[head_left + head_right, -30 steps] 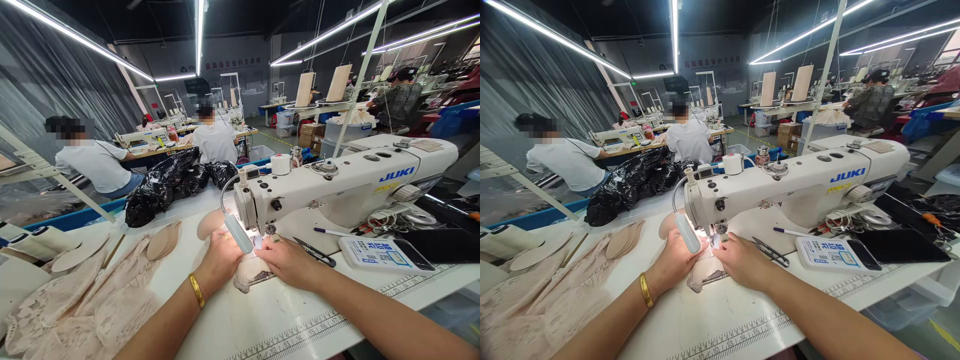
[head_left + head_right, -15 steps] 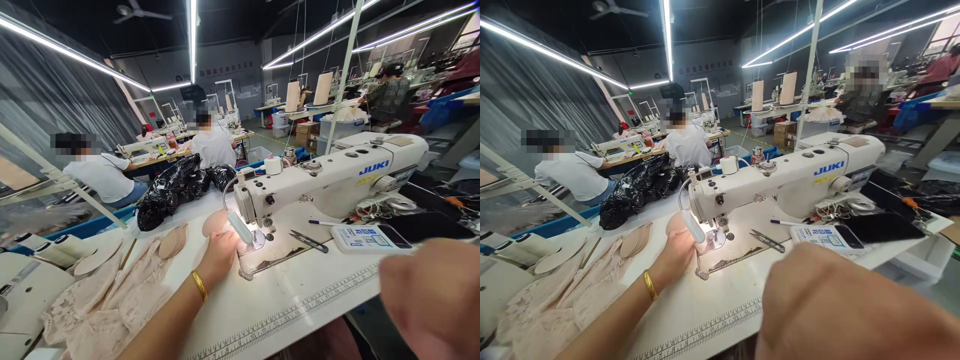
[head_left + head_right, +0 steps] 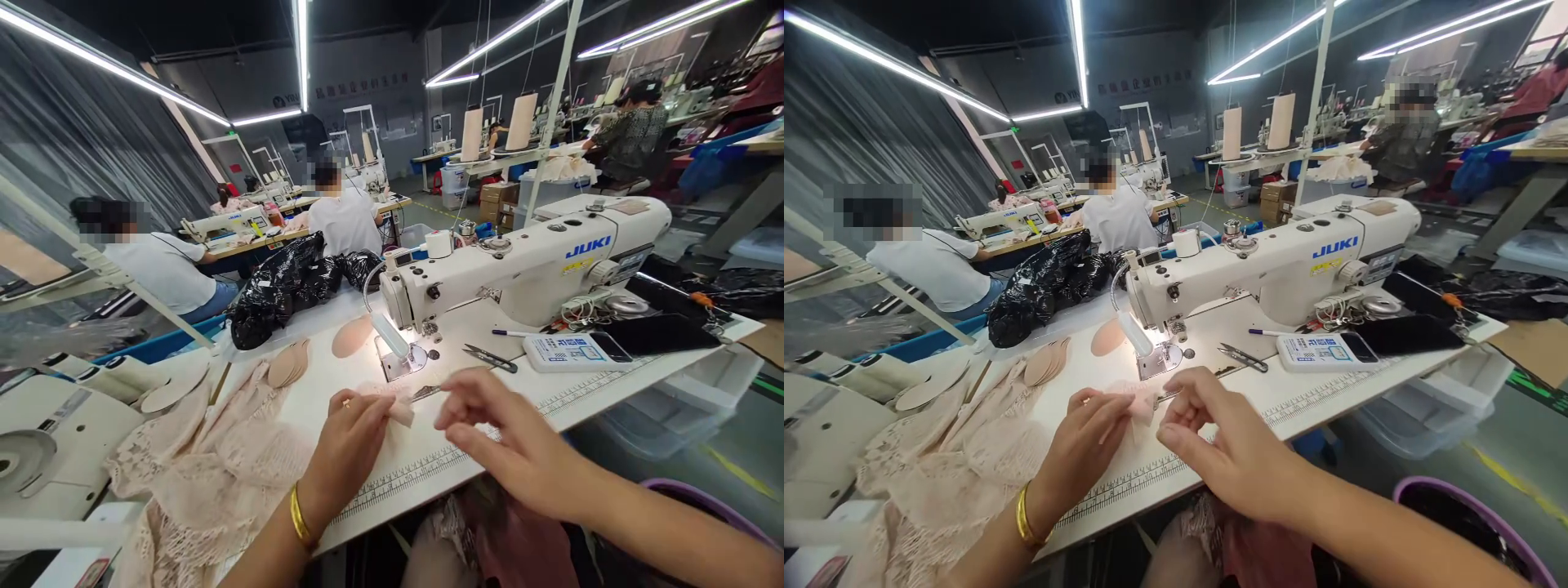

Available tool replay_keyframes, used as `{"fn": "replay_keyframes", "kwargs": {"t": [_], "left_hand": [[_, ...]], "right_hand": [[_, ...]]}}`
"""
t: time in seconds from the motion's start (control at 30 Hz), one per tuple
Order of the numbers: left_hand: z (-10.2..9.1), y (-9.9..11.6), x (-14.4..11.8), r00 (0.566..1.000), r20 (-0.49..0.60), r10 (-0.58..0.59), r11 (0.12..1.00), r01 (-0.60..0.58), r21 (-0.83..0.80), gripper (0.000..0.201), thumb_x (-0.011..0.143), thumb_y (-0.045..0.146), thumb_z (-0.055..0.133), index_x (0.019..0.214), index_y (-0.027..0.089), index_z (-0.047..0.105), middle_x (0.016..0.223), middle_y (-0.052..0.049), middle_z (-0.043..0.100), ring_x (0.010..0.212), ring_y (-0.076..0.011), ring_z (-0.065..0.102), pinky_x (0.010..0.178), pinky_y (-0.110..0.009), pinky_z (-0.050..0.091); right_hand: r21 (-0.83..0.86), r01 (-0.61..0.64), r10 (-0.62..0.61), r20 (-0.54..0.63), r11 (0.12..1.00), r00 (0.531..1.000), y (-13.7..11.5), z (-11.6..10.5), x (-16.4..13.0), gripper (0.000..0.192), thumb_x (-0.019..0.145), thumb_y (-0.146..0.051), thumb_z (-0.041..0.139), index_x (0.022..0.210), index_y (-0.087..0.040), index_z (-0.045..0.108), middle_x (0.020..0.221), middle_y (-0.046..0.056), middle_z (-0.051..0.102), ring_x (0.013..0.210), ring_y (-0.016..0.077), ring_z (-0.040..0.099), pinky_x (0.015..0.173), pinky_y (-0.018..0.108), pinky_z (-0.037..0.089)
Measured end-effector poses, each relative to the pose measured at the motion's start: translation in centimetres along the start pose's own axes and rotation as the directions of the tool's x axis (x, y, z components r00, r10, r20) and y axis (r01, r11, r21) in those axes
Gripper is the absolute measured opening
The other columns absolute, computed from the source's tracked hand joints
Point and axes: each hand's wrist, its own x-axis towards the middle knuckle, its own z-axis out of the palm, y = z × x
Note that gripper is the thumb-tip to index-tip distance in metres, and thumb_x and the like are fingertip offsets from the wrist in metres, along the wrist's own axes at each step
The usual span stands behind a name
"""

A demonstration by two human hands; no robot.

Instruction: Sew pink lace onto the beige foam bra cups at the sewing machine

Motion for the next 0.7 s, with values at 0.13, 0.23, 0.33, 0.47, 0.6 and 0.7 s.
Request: {"fn": "replay_keyframes", "kwargs": {"t": [0.13,0.23,0.33,0.47,0.6,0.7], "left_hand": [[0.8,5.1,-3.1,0.988,-0.058,-0.141,0.961,0.122,-0.25,0.034,0.098,0.011,0.059,0.125,0.029,0.067,0.12,-0.007,0.076,0.11,-0.0222,0.071,0.102,-0.04,0.049],[1.9,9.2,-5.2,0.879,0.27,-0.394,0.524,0.456,-0.719,0.023,0.096,0.037,0.07,0.116,0.026,0.073,0.108,-0.011,0.077,0.096,-0.0251,0.073,0.084,-0.036,0.058],[2.5,11.0,-5.4,0.627,0.595,-0.502,-0.264,0.544,-0.796,0.044,0.094,0.056,0.07,0.119,0.019,0.073,0.111,-0.016,0.077,0.1,-0.028,0.076,0.086,-0.037,0.06],[2.0,9.8,-3.0,0.417,0.528,-0.74,-0.482,0.221,-0.848,0.041,0.085,0.043,0.084,0.116,0.018,0.074,0.123,-0.013,0.076,0.122,-0.0286,0.069,0.104,-0.038,0.055],[1.5,9.5,-1.4,0.428,0.479,-0.767,-0.41,0.248,-0.878,0.044,0.077,0.031,0.09,0.117,0.019,0.076,0.12,-0.013,0.077,0.113,-0.0283,0.072,0.097,-0.036,0.059],[1.3,10.5,-1.5,0.516,0.54,-0.665,-0.477,0.262,-0.839,0.052,0.072,0.024,0.094,0.12,0.021,0.076,0.124,-0.012,0.077,0.12,-0.0317,0.07,0.104,-0.039,0.056]], "right_hand": [[0.316,-0.274,0.236,0.155,0.908,0.959,4.1,2.9,4.1,0.066,0.088,-0.058,0.076,0.136,-0.025,0.044,0.078,-0.006,0.058,0.072,0.0159,0.06,0.071,0.032,0.052],[0.447,-0.257,0.242,0.091,0.857,0.966,4.8,4.5,3.8,0.067,0.085,-0.057,0.079,0.134,-0.026,0.044,0.079,-0.006,0.058,0.071,0.0148,0.058,0.07,0.029,0.049],[0.436,-0.204,0.22,0.014,0.876,0.975,4.3,5.2,1.5,0.06,0.089,-0.055,0.075,0.136,-0.03,0.047,0.087,-0.003,0.058,0.076,0.016,0.059,0.071,0.029,0.051],[0.153,-0.145,0.146,0.008,0.978,0.989,4.0,5.1,-1.9,0.038,0.095,-0.054,0.067,0.124,-0.03,0.064,0.097,0.003,0.065,0.089,0.0229,0.065,0.083,0.037,0.056],[-0.022,-0.114,0.116,0.134,0.993,0.984,3.8,4.2,-1.9,0.041,0.1,-0.054,0.06,0.134,-0.032,0.067,0.135,0.009,0.067,0.126,0.0319,0.061,0.111,0.049,0.048],[0.072,-0.19,0.183,0.101,0.979,0.978,3.5,3.1,0.0,0.059,0.095,-0.066,0.063,0.142,-0.031,0.065,0.148,0.011,0.06,0.141,0.0344,0.05,0.12,0.054,0.039]]}}
